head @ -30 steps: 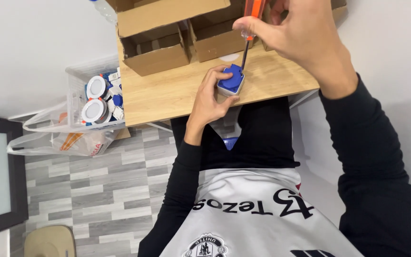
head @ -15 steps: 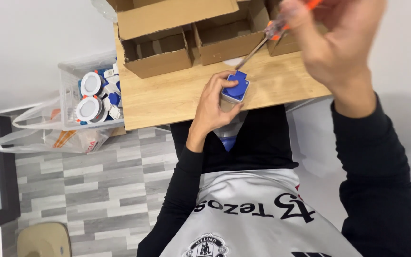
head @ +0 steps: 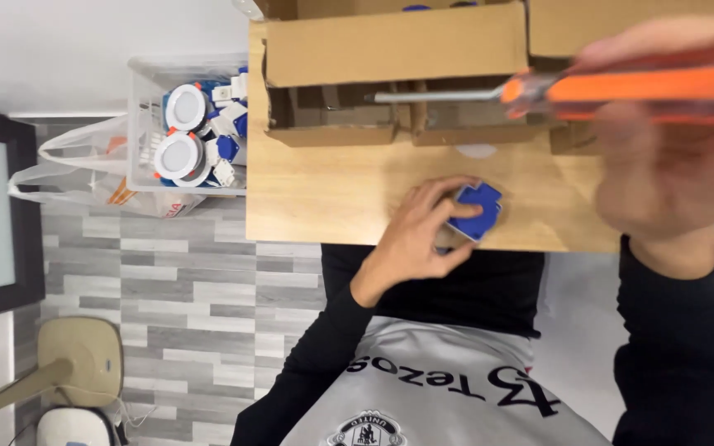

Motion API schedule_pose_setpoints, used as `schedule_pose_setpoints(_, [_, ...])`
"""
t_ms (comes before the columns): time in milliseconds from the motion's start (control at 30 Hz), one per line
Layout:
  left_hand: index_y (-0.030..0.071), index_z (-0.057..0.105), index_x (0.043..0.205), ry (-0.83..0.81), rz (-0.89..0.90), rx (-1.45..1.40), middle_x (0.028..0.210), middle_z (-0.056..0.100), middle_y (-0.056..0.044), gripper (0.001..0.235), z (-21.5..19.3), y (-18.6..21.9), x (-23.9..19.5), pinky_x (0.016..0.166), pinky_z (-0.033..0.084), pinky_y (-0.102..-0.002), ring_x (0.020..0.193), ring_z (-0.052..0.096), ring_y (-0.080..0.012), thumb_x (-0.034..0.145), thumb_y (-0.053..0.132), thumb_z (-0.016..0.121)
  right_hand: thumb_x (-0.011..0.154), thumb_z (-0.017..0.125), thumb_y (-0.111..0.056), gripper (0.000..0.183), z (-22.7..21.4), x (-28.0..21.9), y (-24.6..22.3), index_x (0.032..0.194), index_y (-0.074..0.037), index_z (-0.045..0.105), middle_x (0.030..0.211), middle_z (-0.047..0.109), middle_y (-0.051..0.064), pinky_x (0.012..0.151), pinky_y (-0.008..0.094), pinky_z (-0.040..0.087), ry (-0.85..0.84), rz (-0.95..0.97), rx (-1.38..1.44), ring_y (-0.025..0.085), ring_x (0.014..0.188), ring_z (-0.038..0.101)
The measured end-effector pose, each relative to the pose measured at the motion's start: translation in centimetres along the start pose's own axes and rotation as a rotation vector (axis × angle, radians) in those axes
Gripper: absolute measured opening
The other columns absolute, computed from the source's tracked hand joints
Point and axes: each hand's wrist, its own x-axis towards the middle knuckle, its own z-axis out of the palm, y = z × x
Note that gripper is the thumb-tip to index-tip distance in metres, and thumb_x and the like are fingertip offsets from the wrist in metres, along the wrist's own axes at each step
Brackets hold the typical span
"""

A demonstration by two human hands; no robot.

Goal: Disassembling an electrical socket using a screwdriver to remove screws and separate the housing from internal components.

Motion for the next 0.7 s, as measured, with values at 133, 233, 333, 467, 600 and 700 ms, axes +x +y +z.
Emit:
schedule_pose_setpoints(133, [0.016, 0.059, 0.131, -0.014, 0.000, -0.062, 0.157, 0.058, -0.015, 0.046, -0.9, 0.9, 0.5, 0.114, 0.051, -0.052, 0.140, 0.064, -0.0368, 0.094, 0.016, 0.087, 0.116, 0.076, 0.007, 0.026, 3.5, 2.3, 2.1, 0.129, 0.015, 0.055, 0.120, 0.077, 0.034, 0.093, 0.051, 0.064, -0.151, -0.028, 0.138, 0.048, 0.111, 0.082])
schedule_pose_setpoints(233, [0.016, 0.057, 0.134, -0.025, 0.017, -0.037, 0.155, 0.057, -0.018, 0.045, -0.9, 0.6, 0.5, 0.112, 0.052, -0.053, 0.139, 0.063, -0.0396, 0.098, 0.017, 0.084, 0.111, 0.072, -0.003, 0.027, 5.9, 3.1, 3.3, 0.133, 0.012, 0.068, 0.123, 0.076, 0.027, 0.084, 0.034, 0.070, -0.388, 0.055, 0.124, 0.031, 0.101, 0.079])
schedule_pose_setpoints(333, [0.015, 0.060, 0.132, -0.030, 0.012, -0.068, 0.155, 0.056, -0.018, 0.040, -1.2, 0.9, 0.7, 0.113, 0.052, -0.052, 0.143, 0.061, -0.0400, 0.101, 0.017, 0.084, 0.111, 0.073, -0.013, 0.023, 7.1, 3.8, 3.1, 0.128, 0.002, 0.072, 0.125, 0.077, 0.014, 0.092, 0.035, 0.059, -0.483, 0.186, 0.027, 0.028, 0.112, 0.073])
schedule_pose_setpoints(467, [0.013, 0.060, 0.134, -0.017, 0.025, -0.080, 0.154, 0.055, -0.019, 0.039, -1.2, 0.7, 0.9, 0.112, 0.053, -0.052, 0.140, 0.063, -0.0411, 0.103, 0.015, 0.083, 0.110, 0.074, -0.012, 0.029, 7.6, 4.1, 3.6, 0.131, 0.006, 0.065, 0.125, 0.076, 0.014, 0.094, 0.038, 0.059, -0.502, 0.179, 0.030, 0.030, 0.110, 0.074])
schedule_pose_setpoints(600, [0.013, 0.060, 0.134, -0.023, 0.029, -0.083, 0.156, 0.054, -0.019, 0.037, -1.1, 0.6, 0.8, 0.111, 0.053, -0.052, 0.138, 0.064, -0.0400, 0.103, 0.015, 0.081, 0.111, 0.073, -0.008, 0.036, 7.4, 4.0, 4.0, 0.140, 0.008, 0.058, 0.126, 0.076, 0.019, 0.095, 0.039, 0.061, -0.481, 0.129, 0.035, 0.032, 0.113, 0.075])
schedule_pose_setpoints(700, [0.013, 0.059, 0.136, -0.028, 0.034, -0.074, 0.157, 0.054, -0.020, 0.041, -1.0, 0.5, 0.6, 0.111, 0.053, -0.052, 0.139, 0.063, -0.0406, 0.103, 0.015, 0.082, 0.113, 0.072, -0.008, 0.040, 7.3, 4.4, 3.7, 0.146, 0.008, 0.056, 0.126, 0.076, 0.020, 0.094, 0.040, 0.060, -0.480, 0.083, 0.014, 0.033, 0.109, 0.074])
